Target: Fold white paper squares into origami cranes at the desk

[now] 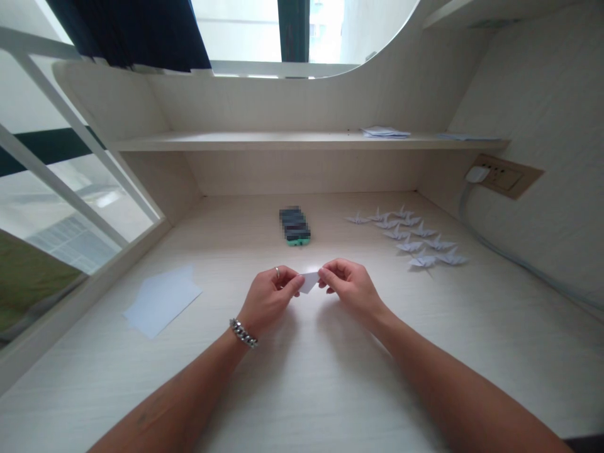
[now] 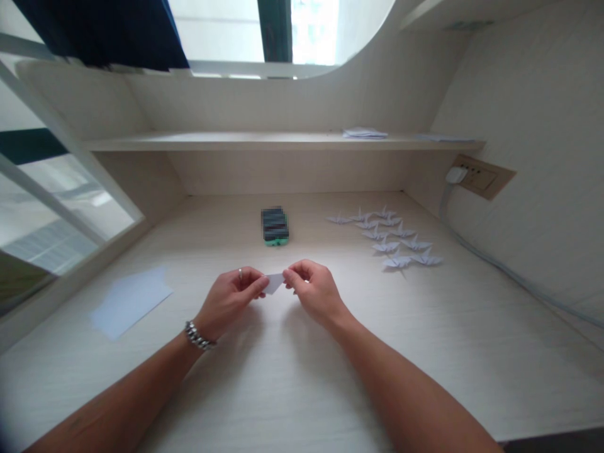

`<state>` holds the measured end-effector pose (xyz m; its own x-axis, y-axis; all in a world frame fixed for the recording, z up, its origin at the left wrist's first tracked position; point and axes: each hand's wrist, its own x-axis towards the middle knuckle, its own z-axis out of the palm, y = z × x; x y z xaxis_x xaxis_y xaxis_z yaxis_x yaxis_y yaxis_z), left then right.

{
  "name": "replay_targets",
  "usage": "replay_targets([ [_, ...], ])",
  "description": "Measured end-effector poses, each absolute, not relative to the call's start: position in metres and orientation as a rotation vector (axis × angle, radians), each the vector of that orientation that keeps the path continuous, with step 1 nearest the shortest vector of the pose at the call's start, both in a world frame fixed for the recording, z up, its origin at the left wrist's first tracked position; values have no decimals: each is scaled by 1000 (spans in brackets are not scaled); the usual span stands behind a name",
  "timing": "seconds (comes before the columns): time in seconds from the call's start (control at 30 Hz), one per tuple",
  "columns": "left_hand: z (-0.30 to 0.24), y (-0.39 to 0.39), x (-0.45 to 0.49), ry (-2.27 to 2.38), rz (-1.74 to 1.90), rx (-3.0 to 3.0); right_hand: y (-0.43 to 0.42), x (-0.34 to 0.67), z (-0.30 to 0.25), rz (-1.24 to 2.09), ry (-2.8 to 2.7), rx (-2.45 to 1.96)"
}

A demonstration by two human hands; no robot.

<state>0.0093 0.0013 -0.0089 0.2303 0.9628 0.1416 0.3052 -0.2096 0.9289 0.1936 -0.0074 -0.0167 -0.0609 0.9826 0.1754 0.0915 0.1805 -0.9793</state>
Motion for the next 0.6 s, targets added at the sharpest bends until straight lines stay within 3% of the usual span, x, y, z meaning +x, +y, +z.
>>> replay_targets([
  [0.6,-4,-10,18,1201,993,1942,-14,189,-12,947,-1707,-1163],
])
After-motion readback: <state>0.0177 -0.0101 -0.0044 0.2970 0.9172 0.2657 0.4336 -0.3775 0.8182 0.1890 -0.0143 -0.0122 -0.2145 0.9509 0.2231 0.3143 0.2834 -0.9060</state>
